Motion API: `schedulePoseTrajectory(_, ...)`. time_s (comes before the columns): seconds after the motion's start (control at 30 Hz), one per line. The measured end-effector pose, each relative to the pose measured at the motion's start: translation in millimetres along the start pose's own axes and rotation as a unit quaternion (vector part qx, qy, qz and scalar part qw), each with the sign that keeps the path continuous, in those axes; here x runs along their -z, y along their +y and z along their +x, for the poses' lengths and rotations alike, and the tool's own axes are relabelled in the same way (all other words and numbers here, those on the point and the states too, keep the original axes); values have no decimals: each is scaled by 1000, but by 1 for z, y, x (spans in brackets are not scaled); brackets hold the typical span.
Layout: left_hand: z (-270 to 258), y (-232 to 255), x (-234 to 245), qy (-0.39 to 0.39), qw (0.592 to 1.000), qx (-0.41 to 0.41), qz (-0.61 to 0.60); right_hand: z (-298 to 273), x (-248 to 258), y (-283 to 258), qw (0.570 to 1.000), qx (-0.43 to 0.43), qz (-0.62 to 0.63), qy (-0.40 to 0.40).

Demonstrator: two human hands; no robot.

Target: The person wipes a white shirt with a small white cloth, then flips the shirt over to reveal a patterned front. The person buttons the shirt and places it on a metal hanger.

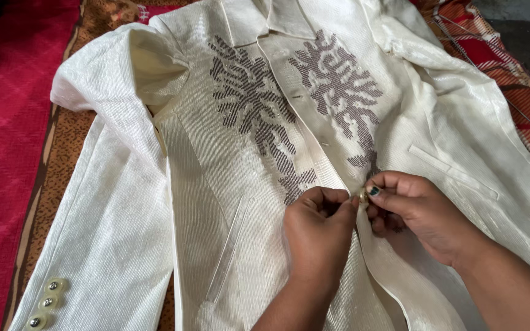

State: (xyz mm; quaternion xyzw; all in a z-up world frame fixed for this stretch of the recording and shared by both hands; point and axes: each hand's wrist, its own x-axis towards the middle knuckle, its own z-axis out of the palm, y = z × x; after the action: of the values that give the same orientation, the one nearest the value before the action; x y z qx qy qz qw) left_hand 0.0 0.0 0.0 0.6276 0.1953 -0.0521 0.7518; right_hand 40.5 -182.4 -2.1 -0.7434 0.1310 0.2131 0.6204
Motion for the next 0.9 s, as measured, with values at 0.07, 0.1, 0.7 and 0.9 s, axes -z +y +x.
schedulePoseTrajectory(0.07, 2, -1, -1, -5, 1000, -27, 4, 5, -6, -2, 999, 7, -48, 25)
schedulePoseTrajectory(0.1, 3, -1, -4, -1, 998, -58, 13, 5, -10, -1, 997, 9, -71, 38)
schedulePoseTrajectory(0.7, 22, 60, 34, -8, 946, -114, 303, 53, -76, -74, 849, 152, -496, 105)
schedulePoseTrajectory(0.9, 63, 88, 16, 18, 864, -173, 472, 57, -61, -44, 818, 362, -380, 233)
